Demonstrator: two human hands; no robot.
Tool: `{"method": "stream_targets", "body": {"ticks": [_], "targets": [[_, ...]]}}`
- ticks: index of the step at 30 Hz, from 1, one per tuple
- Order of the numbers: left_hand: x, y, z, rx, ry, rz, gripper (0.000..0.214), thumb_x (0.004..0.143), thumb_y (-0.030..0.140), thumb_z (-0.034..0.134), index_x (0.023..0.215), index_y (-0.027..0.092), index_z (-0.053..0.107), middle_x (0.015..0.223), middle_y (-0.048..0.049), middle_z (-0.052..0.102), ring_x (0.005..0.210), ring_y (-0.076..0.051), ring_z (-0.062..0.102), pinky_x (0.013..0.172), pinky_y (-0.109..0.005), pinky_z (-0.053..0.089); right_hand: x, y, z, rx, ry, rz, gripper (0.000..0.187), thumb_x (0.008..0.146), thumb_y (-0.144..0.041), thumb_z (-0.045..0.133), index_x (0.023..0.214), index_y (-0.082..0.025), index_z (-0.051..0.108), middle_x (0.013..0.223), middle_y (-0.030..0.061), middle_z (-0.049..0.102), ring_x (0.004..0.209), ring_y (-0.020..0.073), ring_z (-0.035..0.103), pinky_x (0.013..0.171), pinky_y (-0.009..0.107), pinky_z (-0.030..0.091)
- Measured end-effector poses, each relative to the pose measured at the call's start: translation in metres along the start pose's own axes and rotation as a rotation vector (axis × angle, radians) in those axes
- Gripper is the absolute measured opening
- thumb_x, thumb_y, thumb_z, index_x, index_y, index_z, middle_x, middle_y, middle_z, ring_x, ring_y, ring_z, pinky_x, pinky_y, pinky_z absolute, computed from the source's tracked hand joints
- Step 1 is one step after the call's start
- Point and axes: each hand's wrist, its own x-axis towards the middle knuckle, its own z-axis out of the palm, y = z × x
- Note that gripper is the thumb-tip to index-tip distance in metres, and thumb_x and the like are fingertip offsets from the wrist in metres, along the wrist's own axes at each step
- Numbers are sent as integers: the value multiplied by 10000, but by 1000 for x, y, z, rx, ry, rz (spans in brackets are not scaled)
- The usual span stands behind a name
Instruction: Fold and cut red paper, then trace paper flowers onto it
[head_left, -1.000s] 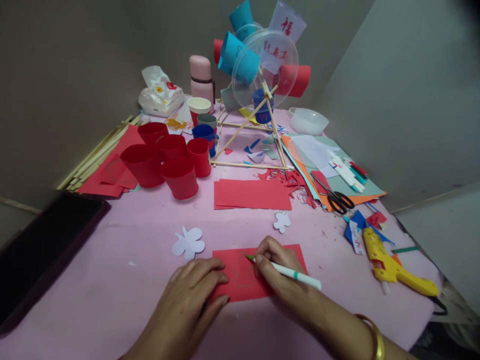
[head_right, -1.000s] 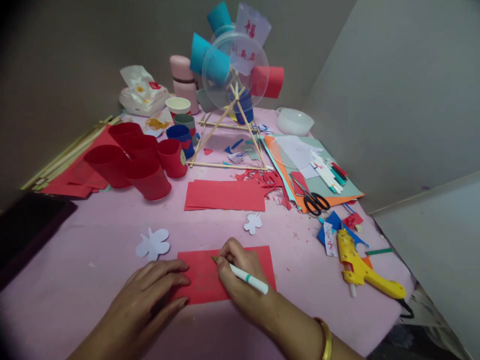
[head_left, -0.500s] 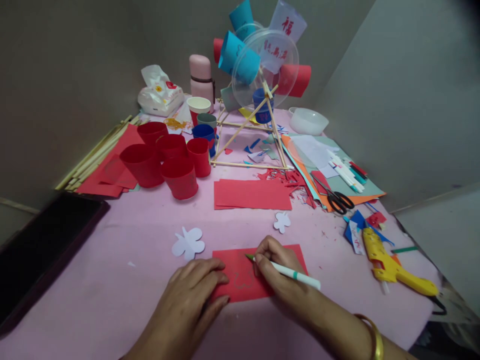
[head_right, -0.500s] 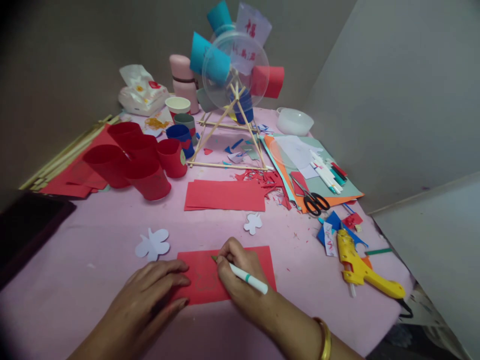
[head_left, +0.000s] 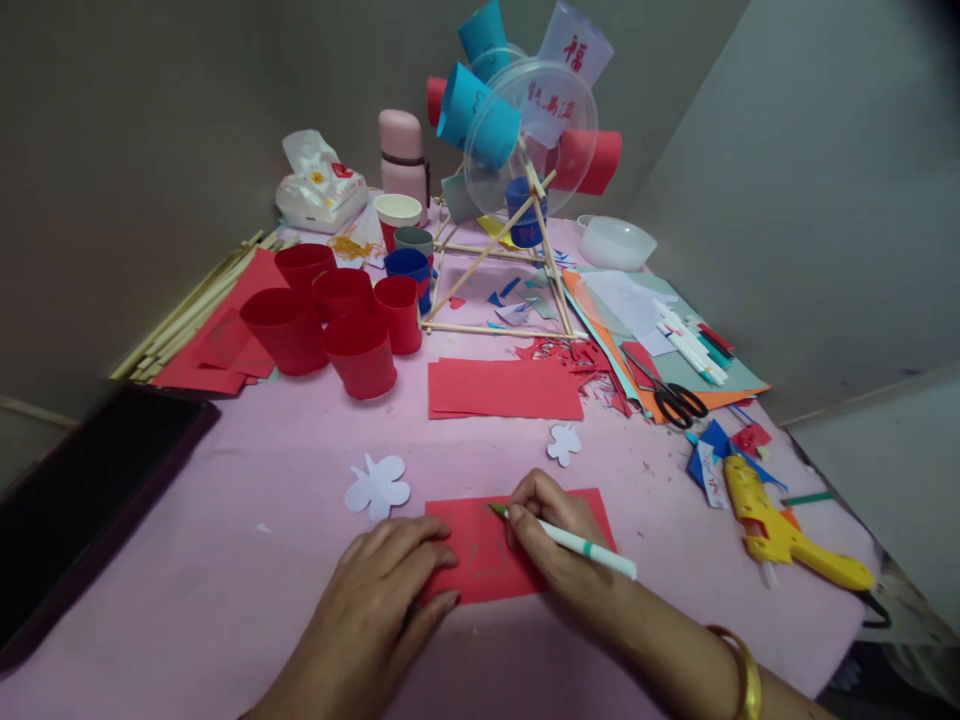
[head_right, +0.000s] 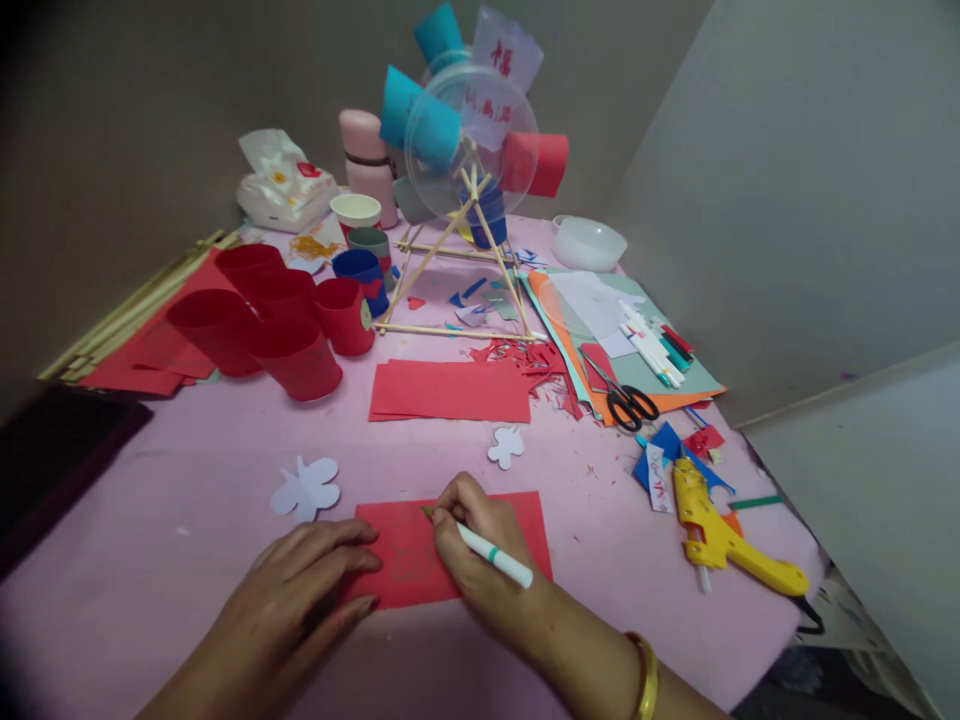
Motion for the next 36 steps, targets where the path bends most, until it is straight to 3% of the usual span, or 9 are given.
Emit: {"method": "stream_targets", "body": {"ticks": [36], "targets": [[0, 0, -1, 4, 16, -11, 129, 844, 271, 563, 966, 257, 602, 1035, -20, 643, 947, -209, 595, 797, -356, 496, 0, -1, 1, -36, 6, 28, 139, 868, -181, 418, 735, -219, 427, 576, -59, 454, 504, 107, 397, 471, 222, 283]]}}
